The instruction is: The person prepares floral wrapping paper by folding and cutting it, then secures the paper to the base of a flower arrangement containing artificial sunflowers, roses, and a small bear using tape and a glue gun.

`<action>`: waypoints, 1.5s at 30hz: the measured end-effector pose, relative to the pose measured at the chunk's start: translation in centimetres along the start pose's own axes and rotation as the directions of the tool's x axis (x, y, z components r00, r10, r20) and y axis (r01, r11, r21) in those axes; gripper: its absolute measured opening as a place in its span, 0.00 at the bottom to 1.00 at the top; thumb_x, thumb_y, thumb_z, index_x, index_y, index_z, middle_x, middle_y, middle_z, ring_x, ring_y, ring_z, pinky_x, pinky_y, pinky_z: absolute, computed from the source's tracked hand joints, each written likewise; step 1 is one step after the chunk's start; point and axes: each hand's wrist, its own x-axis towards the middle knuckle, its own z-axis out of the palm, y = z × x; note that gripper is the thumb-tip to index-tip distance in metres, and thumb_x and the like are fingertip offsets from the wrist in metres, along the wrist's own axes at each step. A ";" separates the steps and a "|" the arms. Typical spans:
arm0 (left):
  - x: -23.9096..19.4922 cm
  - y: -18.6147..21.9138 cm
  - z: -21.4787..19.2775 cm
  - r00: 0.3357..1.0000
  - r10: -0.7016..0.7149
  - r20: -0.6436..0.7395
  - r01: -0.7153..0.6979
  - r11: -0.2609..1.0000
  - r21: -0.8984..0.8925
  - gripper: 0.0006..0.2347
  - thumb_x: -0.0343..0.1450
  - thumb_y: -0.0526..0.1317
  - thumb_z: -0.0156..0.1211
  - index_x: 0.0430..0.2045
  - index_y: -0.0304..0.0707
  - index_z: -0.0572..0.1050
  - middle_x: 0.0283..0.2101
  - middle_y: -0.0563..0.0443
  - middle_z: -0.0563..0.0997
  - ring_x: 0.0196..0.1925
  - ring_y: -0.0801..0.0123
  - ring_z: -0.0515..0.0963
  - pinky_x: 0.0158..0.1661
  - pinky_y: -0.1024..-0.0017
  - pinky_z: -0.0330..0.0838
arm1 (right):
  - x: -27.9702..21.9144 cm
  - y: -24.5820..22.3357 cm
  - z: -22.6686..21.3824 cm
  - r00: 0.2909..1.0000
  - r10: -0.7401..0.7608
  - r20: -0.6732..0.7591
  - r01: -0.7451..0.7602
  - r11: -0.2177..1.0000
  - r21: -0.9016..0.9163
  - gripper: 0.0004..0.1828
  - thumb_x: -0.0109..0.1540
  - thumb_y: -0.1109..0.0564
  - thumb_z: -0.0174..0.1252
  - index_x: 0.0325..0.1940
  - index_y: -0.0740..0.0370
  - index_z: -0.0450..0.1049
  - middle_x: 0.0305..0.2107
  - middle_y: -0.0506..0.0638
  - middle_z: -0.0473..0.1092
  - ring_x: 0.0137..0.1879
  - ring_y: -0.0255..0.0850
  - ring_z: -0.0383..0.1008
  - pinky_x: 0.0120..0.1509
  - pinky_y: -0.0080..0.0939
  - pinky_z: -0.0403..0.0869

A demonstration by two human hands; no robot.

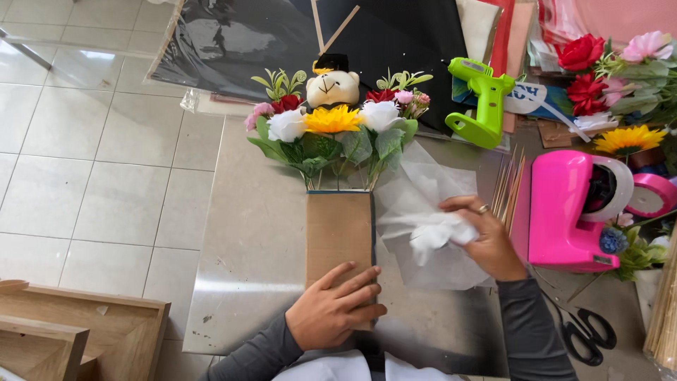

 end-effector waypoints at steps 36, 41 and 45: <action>6.7 4.7 0.1 0.796 -0.586 -0.149 0.420 0.713 -0.561 0.18 0.72 0.48 0.59 0.55 0.45 0.72 0.53 0.52 0.78 0.52 0.63 0.79 0.51 0.65 0.70 | -3.1 -10.9 -11.6 0.825 0.385 -0.413 -0.241 0.901 0.361 0.15 0.67 0.48 0.61 0.56 0.53 0.71 0.46 0.41 0.70 0.50 0.28 0.70 0.56 0.27 0.70; 10.8 3.8 5.7 0.802 -0.537 0.259 0.143 -0.248 -0.958 0.45 0.65 0.58 0.64 0.74 0.38 0.47 0.73 0.34 0.60 0.66 0.48 0.74 0.59 0.61 0.72 | -7.0 -13.5 -12.5 0.784 0.510 -0.354 -0.216 0.759 0.614 0.23 0.66 0.39 0.58 0.59 0.52 0.72 0.57 0.53 0.75 0.55 0.47 0.79 0.47 0.47 0.78; 14.3 5.0 6.5 0.652 -0.719 0.241 -0.182 -0.457 -0.871 0.26 0.66 0.43 0.69 0.56 0.30 0.70 0.57 0.42 0.78 0.56 0.58 0.79 0.51 0.62 0.77 | -9.2 -10.4 -11.7 0.644 0.719 -0.262 -0.360 0.587 0.725 0.34 0.61 0.45 0.56 0.71 0.56 0.67 0.58 0.54 0.72 0.56 0.46 0.75 0.56 0.46 0.73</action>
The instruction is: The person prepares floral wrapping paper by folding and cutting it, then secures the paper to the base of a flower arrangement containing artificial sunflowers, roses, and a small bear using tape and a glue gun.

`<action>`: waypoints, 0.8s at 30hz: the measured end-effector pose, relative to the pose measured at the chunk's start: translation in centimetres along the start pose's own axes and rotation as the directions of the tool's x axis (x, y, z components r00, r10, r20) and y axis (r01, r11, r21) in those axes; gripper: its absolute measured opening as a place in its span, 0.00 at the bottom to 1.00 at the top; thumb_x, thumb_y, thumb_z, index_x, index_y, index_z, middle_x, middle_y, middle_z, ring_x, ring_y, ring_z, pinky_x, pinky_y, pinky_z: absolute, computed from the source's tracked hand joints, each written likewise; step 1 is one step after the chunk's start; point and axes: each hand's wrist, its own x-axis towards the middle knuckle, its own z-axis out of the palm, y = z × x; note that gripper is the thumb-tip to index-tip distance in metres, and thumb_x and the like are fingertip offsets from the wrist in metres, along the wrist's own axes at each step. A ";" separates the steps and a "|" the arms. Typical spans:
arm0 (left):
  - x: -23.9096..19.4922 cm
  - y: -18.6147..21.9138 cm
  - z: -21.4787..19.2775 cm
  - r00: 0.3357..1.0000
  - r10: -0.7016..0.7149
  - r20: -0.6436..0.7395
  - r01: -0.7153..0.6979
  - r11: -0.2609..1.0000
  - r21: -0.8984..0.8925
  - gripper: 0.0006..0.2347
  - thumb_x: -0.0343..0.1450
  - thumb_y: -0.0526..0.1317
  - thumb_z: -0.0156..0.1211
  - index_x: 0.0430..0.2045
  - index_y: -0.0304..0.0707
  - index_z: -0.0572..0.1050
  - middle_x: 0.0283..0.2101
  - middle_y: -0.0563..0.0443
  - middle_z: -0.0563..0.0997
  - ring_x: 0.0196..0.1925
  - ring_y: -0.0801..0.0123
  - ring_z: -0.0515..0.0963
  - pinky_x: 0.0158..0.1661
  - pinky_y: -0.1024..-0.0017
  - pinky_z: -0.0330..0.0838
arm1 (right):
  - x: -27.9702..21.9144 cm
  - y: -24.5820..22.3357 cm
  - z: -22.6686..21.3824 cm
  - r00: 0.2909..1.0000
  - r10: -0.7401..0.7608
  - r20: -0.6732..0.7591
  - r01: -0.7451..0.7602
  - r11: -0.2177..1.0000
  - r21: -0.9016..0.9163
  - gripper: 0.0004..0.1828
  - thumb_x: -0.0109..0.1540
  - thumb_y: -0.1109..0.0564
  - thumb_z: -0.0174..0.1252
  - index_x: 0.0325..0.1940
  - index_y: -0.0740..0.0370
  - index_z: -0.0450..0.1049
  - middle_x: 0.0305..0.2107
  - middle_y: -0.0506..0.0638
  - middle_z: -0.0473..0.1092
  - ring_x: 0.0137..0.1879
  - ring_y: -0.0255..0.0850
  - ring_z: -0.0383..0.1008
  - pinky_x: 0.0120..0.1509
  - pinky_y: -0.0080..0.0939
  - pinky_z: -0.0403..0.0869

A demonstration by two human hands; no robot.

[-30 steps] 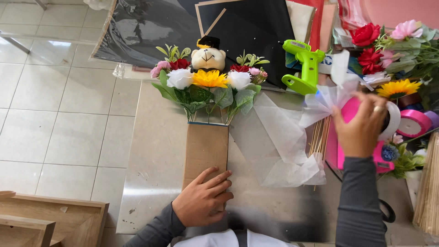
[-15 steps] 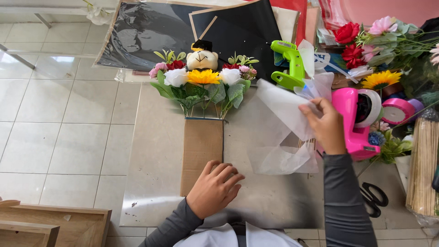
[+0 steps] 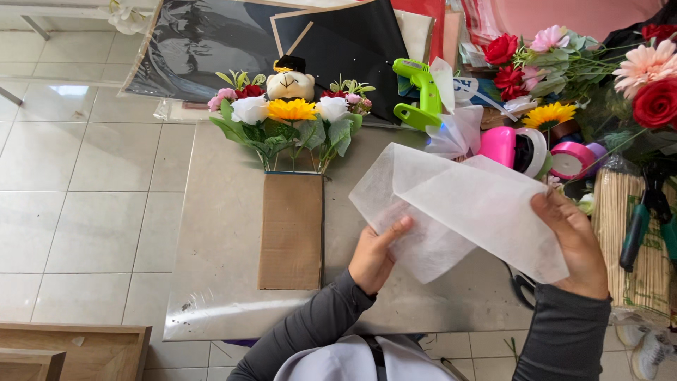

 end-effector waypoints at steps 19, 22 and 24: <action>-1.3 -3.1 -2.9 0.902 -0.353 -0.249 0.395 0.907 0.143 0.21 0.72 0.33 0.51 0.62 0.29 0.72 0.57 0.33 0.81 0.59 0.48 0.82 0.55 0.54 0.78 | -1.2 7.1 -2.9 0.717 -0.683 0.139 0.433 0.281 -0.857 0.12 0.68 0.47 0.68 0.45 0.55 0.77 0.27 0.44 0.72 0.25 0.38 0.63 0.36 0.42 0.65; -2.0 -3.4 -1.8 0.923 -0.268 -0.275 0.326 0.926 0.192 0.20 0.73 0.28 0.51 0.62 0.23 0.72 0.55 0.23 0.80 0.56 0.41 0.82 0.52 0.49 0.79 | -2.0 11.4 3.2 0.671 -0.651 0.355 0.566 0.141 -0.812 0.10 0.58 0.49 0.72 0.42 0.39 0.79 0.29 0.36 0.80 0.34 0.37 0.81 0.39 0.39 0.78; 0.0 -9.9 -10.8 0.906 -0.277 -0.321 0.322 0.942 0.093 0.17 0.73 0.30 0.54 0.58 0.23 0.73 0.53 0.25 0.81 0.53 0.41 0.83 0.51 0.47 0.80 | -2.3 13.9 5.2 0.599 -0.646 0.473 0.601 -0.028 -0.799 0.10 0.59 0.49 0.69 0.43 0.40 0.78 0.24 0.38 0.75 0.30 0.36 0.78 0.35 0.37 0.77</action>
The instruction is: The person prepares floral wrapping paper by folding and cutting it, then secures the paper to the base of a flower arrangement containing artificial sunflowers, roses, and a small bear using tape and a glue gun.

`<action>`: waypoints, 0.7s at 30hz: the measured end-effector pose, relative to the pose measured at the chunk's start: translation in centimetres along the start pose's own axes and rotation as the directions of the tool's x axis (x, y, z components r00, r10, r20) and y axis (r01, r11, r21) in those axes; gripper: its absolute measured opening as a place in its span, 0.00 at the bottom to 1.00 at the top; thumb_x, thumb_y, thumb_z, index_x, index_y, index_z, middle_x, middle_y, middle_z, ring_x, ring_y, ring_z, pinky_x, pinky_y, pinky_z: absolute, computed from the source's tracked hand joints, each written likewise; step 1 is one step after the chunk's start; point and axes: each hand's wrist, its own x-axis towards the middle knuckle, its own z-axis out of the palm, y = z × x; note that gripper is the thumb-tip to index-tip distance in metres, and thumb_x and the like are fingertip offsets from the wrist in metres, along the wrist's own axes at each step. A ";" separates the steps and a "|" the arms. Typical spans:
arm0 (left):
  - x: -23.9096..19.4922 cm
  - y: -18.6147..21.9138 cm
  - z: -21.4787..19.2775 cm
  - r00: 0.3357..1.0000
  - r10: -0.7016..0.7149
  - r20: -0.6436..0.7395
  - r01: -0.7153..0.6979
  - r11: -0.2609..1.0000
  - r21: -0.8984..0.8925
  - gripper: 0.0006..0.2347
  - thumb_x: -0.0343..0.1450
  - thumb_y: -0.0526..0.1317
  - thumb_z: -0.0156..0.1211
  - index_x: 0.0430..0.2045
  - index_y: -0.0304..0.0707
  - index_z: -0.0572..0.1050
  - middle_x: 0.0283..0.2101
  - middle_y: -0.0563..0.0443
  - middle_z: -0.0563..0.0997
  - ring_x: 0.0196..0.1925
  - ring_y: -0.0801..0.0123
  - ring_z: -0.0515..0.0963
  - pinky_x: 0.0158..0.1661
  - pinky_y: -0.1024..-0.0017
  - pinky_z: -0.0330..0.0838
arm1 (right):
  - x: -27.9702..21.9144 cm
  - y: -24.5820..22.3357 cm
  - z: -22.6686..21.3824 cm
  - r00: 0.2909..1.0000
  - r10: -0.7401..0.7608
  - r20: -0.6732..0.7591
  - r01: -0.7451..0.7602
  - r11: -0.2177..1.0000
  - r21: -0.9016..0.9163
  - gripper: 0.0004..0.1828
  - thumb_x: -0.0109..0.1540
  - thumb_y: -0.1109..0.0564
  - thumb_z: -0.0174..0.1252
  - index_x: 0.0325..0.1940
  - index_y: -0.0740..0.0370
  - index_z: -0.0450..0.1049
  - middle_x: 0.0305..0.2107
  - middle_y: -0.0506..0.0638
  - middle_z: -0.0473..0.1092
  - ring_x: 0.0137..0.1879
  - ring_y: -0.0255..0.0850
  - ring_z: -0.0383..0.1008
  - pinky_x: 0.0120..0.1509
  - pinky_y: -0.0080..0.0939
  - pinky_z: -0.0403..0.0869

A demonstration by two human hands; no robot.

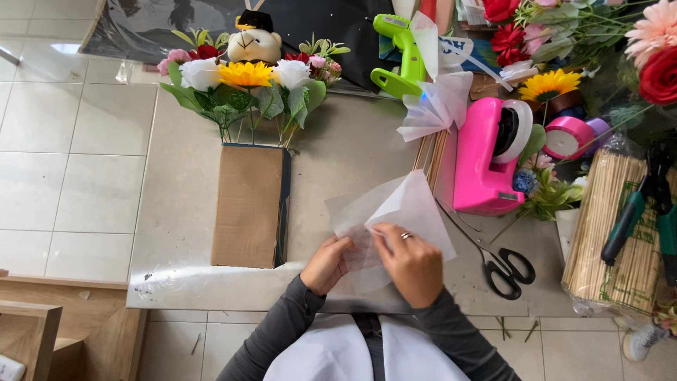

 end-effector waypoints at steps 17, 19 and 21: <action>-1.3 0.1 1.6 0.898 0.373 -0.235 -0.213 0.834 0.510 0.17 0.75 0.46 0.52 0.50 0.34 0.81 0.56 0.54 0.82 0.62 0.74 0.75 0.64 0.74 0.64 | -2.2 5.9 1.2 0.964 0.260 0.055 -0.265 0.959 0.105 0.20 0.68 0.46 0.57 0.60 0.59 0.73 0.40 0.53 0.67 0.47 0.49 0.71 0.53 0.49 0.71; -1.6 0.0 1.8 0.901 0.361 -0.242 -0.180 0.817 0.548 0.16 0.77 0.47 0.51 0.46 0.37 0.81 0.50 0.58 0.81 0.57 0.76 0.75 0.59 0.73 0.67 | -3.7 8.9 2.7 0.911 0.364 0.191 -0.381 0.923 0.058 0.29 0.62 0.34 0.62 0.52 0.61 0.74 0.45 0.59 0.65 0.54 0.57 0.68 0.61 0.54 0.69; -2.6 0.5 2.8 0.901 0.360 -0.241 -0.183 0.821 0.541 0.13 0.77 0.46 0.51 0.40 0.38 0.80 0.45 0.58 0.79 0.52 0.75 0.74 0.54 0.72 0.67 | -4.7 9.5 3.2 0.866 0.410 0.287 -0.459 0.879 0.128 0.23 0.61 0.38 0.64 0.45 0.59 0.73 0.42 0.55 0.65 0.52 0.54 0.69 0.58 0.52 0.69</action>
